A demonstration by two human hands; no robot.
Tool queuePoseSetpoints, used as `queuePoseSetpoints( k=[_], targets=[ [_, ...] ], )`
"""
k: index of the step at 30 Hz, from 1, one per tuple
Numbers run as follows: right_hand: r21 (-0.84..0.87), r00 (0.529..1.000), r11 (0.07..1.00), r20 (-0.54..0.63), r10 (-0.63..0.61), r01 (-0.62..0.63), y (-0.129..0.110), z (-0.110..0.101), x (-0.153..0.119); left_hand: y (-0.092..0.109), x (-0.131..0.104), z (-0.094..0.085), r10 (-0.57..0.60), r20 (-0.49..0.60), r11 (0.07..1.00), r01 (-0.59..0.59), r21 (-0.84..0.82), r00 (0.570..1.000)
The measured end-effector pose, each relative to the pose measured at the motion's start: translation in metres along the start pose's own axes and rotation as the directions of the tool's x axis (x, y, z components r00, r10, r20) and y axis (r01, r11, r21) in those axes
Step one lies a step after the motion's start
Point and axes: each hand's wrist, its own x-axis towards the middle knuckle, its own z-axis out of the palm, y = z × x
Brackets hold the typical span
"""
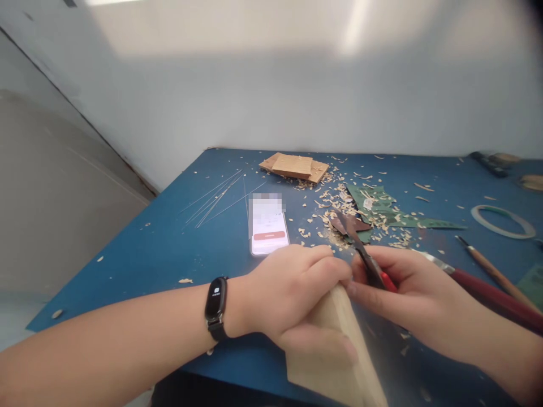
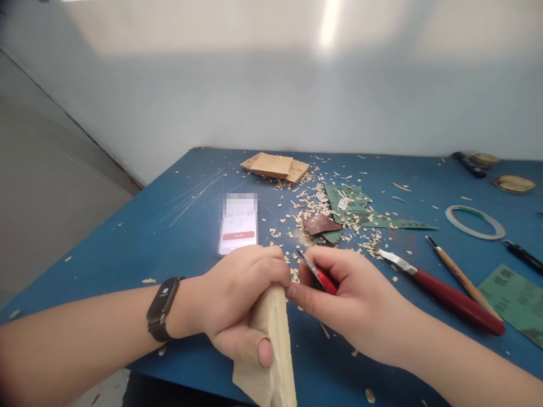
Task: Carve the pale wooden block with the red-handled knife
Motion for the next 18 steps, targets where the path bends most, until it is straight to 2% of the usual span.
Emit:
queuePoseSetpoints(
  k=[3,7,9,14,18],
  targets=[
    [-0.03,0.999,0.999,-0.015,-0.043,0.042,-0.002,0.001,0.002,0.002,-0.001,-0.001,-0.05,0.013,0.998,0.05,-0.048,0.999],
    [-0.044,0.98,0.987,-0.117,-0.162,0.157,0.002,-0.003,0.003,0.004,-0.006,0.0,-0.228,-0.035,0.95,0.215,-0.228,0.973],
    [-0.032,0.971,0.982,-0.143,-0.19,0.188,0.004,-0.004,0.002,0.005,-0.009,0.001,-0.268,-0.056,0.92,0.238,-0.312,0.962],
    [-0.083,0.974,0.978,-0.109,-0.198,0.19,0.005,0.0,0.002,0.006,-0.011,0.001,-0.267,-0.062,0.868,0.212,-0.45,0.962],
    [-0.13,0.991,0.983,-0.022,-0.136,0.132,0.008,0.004,0.01,0.012,-0.009,-0.004,-0.347,0.007,0.808,0.302,-0.506,0.938]
  ],
)
